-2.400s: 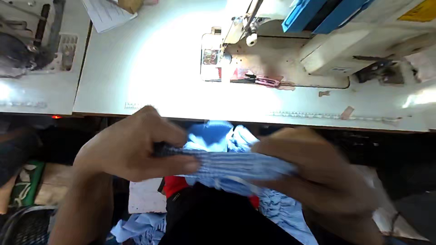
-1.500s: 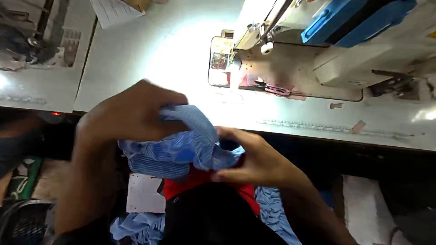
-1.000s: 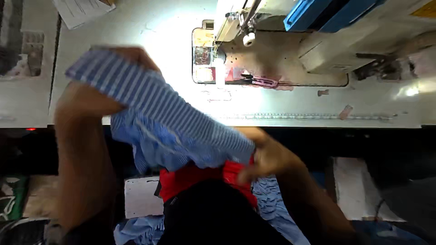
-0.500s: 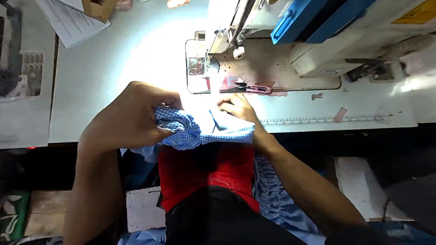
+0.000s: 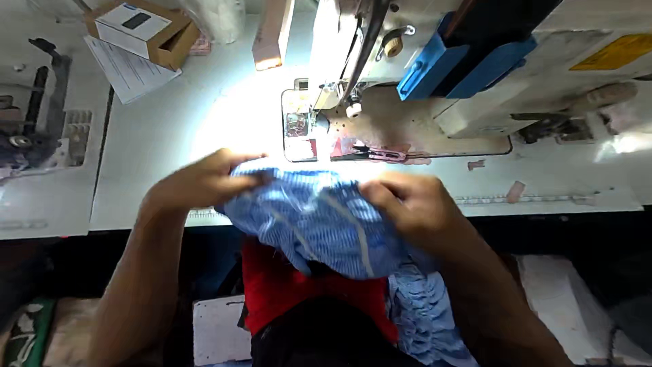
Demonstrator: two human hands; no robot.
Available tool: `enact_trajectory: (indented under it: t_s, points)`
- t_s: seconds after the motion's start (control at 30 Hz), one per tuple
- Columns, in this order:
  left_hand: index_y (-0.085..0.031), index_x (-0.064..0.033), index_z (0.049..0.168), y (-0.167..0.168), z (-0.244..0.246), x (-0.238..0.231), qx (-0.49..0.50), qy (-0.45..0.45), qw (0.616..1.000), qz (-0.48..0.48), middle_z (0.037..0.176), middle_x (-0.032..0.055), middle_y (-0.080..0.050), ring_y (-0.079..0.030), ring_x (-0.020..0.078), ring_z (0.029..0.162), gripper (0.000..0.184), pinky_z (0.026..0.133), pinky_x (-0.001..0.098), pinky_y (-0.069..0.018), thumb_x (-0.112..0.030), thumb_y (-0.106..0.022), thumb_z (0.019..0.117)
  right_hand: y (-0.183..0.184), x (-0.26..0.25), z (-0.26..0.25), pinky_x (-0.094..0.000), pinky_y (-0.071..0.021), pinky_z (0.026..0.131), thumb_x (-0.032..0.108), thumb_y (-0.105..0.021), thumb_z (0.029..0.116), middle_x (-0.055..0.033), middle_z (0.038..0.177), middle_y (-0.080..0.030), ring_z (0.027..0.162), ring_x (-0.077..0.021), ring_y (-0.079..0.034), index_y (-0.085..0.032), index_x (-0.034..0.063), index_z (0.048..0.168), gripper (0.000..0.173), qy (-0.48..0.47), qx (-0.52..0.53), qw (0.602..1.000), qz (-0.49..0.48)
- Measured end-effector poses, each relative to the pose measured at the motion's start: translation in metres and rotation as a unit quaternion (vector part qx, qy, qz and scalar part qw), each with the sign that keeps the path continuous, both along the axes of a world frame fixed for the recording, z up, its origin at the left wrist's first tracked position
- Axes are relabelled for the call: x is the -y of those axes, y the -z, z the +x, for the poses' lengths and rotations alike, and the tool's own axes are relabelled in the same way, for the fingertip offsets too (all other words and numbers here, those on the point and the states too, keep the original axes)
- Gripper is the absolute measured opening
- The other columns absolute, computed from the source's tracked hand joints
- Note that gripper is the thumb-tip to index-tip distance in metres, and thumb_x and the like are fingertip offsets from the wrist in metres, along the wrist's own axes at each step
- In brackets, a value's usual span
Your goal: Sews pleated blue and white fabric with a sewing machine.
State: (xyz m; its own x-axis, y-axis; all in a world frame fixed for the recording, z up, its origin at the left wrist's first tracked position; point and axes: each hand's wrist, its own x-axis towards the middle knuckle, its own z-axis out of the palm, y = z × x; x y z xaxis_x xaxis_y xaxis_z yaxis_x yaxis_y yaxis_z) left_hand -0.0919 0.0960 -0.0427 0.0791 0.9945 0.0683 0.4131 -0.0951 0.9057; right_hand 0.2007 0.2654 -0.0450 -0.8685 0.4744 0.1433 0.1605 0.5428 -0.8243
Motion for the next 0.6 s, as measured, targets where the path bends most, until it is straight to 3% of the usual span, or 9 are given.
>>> enact_trajectory:
  t_s: [0.07, 0.13, 0.2, 0.27, 0.37, 0.4, 0.47, 0.53, 0.6]
  points:
    - [-0.065, -0.0096, 0.101, 0.02, -0.017, -0.035, -0.035, -0.071, 0.997, -0.005, 0.084, -0.0075, -0.066, -0.061, -0.003, 0.075, 0.01, 0.07, 0.016, -0.0534, -0.016, -0.069, 0.0945, 0.033, -0.016, -0.022, -0.0281, -0.0481, 0.052, 0.033, -0.055, 0.1063, 0.001, 0.072, -0.063, 0.058, -0.0068, -0.057, -0.071, 0.0119, 0.093, 0.029, 0.06, 0.049, 0.997, -0.007]
    - [-0.073, -0.0074, 0.088, 0.046, -0.031, -0.065, -0.116, -0.137, 0.984, -0.018, 0.076, -0.0017, -0.067, -0.061, 0.0031, 0.068, 0.024, 0.066, 0.0254, -0.0521, -0.03, -0.074, 0.0939, 0.059, -0.025, -0.037, -0.0367, -0.0471, 0.052, 0.035, -0.054, 0.1072, -0.0042, 0.073, -0.061, 0.057, -0.0148, -0.055, -0.068, 0.0107, 0.097, 0.03, 0.095, 0.07, 0.993, -0.005]
    - [-0.066, -0.0091, 0.069, 0.066, -0.036, -0.084, -0.132, -0.168, 0.977, -0.019, 0.062, -0.0019, -0.058, -0.051, 0.0052, 0.056, 0.041, 0.056, 0.0287, -0.0441, -0.04, -0.071, 0.0956, 0.068, -0.025, -0.046, -0.0457, -0.0473, 0.057, 0.035, -0.057, 0.1056, -0.0082, 0.075, -0.062, 0.06, -0.0216, -0.056, -0.069, 0.009, 0.101, 0.03, 0.113, 0.089, 0.99, 0.013]
    - [-0.06, -0.0108, 0.063, 0.075, -0.03, -0.095, -0.15, -0.183, 0.971, -0.008, 0.058, -0.0017, -0.054, -0.05, 0.0085, 0.054, 0.049, 0.056, 0.0332, -0.0419, -0.043, -0.065, 0.0991, 0.072, -0.021, -0.048, -0.052, -0.0511, 0.061, 0.038, -0.064, 0.1011, -0.0121, 0.081, -0.065, 0.067, -0.0277, -0.062, -0.068, 0.0087, 0.11, 0.031, 0.124, 0.104, 0.985, 0.062]
    - [-0.057, -0.0116, 0.067, 0.088, -0.016, -0.11, -0.234, -0.205, 0.95, -0.018, 0.063, 0.0023, -0.054, -0.056, 0.0184, 0.062, 0.054, 0.06, 0.0444, -0.0454, -0.052, -0.052, 0.1027, 0.076, -0.011, -0.055, -0.0585, -0.0561, 0.078, 0.033, -0.069, 0.0982, -0.0213, 0.118, -0.064, 0.099, -0.0389, -0.068, -0.053, 0.0053, 0.141, 0.053, 0.139, 0.104, 0.964, 0.2]
    - [-0.057, -0.0116, 0.069, 0.091, -0.01, -0.115, -0.255, -0.217, 0.942, -0.032, 0.065, 0.0038, -0.054, -0.057, 0.0216, 0.065, 0.056, 0.061, 0.0476, -0.0453, -0.055, -0.049, 0.1028, 0.08, -0.01, -0.061, -0.0567, -0.0558, 0.086, 0.031, -0.068, 0.0984, -0.0225, 0.129, -0.061, 0.109, -0.0398, -0.065, -0.049, 0.0048, 0.146, 0.058, 0.137, 0.093, 0.957, 0.24]
    - [-0.06, -0.0104, 0.075, 0.096, 0.002, -0.121, -0.293, -0.238, 0.925, -0.04, 0.07, 0.0074, -0.058, -0.062, 0.0272, 0.071, 0.057, 0.063, 0.052, -0.0469, -0.058, -0.046, 0.1033, 0.089, -0.015, -0.072, -0.0525, -0.0523, 0.094, 0.031, -0.063, 0.1016, -0.0195, 0.137, -0.058, 0.12, -0.0387, -0.06, -0.053, 0.0068, 0.147, 0.052, 0.111, 0.071, 0.947, 0.292]
    - [-0.065, -0.0107, 0.079, 0.106, 0.009, -0.12, -0.315, -0.263, 0.912, 0.012, 0.072, 0.0071, -0.062, -0.065, 0.0264, 0.073, 0.055, 0.065, 0.0498, -0.0492, -0.056, -0.046, 0.104, 0.093, -0.021, -0.077, -0.0526, -0.0517, 0.092, 0.031, -0.059, 0.1042, -0.017, 0.136, -0.06, 0.119, -0.0385, -0.059, -0.057, 0.0109, 0.144, 0.045, 0.08, 0.088, 0.948, 0.295]
    - [-0.069, -0.0112, 0.086, 0.113, 0.008, -0.114, -0.262, -0.248, 0.926, 0.114, 0.076, 0.0027, -0.063, -0.063, 0.0189, 0.08, 0.043, 0.079, 0.0418, -0.0498, -0.044, -0.051, 0.1066, 0.094, -0.024, -0.074, -0.0523, -0.0552, 0.085, 0.025, -0.06, 0.1037, -0.0171, 0.113, -0.067, 0.103, -0.0362, -0.066, -0.068, 0.007, 0.127, 0.031, 0.078, 0.072, 0.954, 0.281]
